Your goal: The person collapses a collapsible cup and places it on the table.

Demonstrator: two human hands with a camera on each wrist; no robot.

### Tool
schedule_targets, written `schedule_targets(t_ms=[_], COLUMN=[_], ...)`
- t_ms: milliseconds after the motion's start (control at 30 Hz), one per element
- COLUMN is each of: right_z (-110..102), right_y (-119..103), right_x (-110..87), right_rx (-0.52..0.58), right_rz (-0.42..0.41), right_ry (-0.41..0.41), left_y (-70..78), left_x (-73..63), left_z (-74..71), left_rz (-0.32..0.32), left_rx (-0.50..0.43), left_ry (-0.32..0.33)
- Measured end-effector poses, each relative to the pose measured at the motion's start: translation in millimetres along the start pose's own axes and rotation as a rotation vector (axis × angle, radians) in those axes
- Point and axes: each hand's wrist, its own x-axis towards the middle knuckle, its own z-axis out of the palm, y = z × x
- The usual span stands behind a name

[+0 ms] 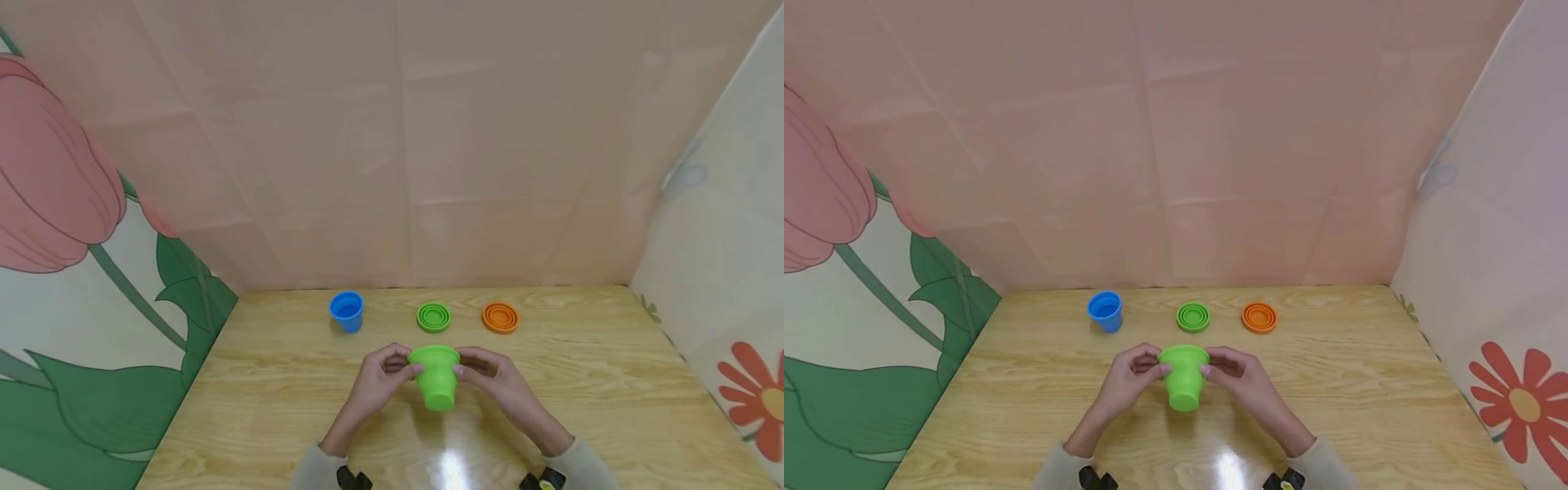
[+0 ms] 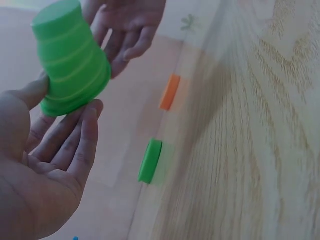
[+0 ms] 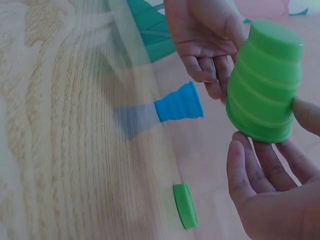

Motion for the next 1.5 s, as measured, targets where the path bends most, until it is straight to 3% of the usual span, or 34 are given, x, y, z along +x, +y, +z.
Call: schedule_targets(t_ms=[167,333,600,867,1000,1167,1500], right_z=[2.5,4.4,5.6,7.0,7.2,7.3,5.9], right_y=[0.0,2.5,5.3,8.6,12.3,13.7,5.9], right_x=[2.0,3.1,2.6,4.3,5.7,7.3,7.7], right_rx=[0.006,0.013,0.028,0.006,0.006,-0.059,-0.137], right_rz=[0.034,0.067,0.092,0.099,0.097,0.111,0.102], right_ry=[0.043,0.063,0.023,-0.037,-0.040,-0.011,-0.017], left_y=[-1.1,-2.6,-2.6,-5.3,-5.4,-5.8,-6.4], left_x=[-0.5,1.1,0.7,1.1,1.4,-0.1,0.5], left_z=[0.0,0.5,3.1,11.6,12.0,11.4,12.0], left_rz=[-0.008,-0.034,-0.109,-0.233,-0.276,-0.285,-0.292], left_rx=[-0.020,-0.058,-0.122,-0.252,-0.221,-0.182,-0.223], left_ry=[0.005,-0.028,-0.064,-0.028,-0.033,-0.073,-0.094])
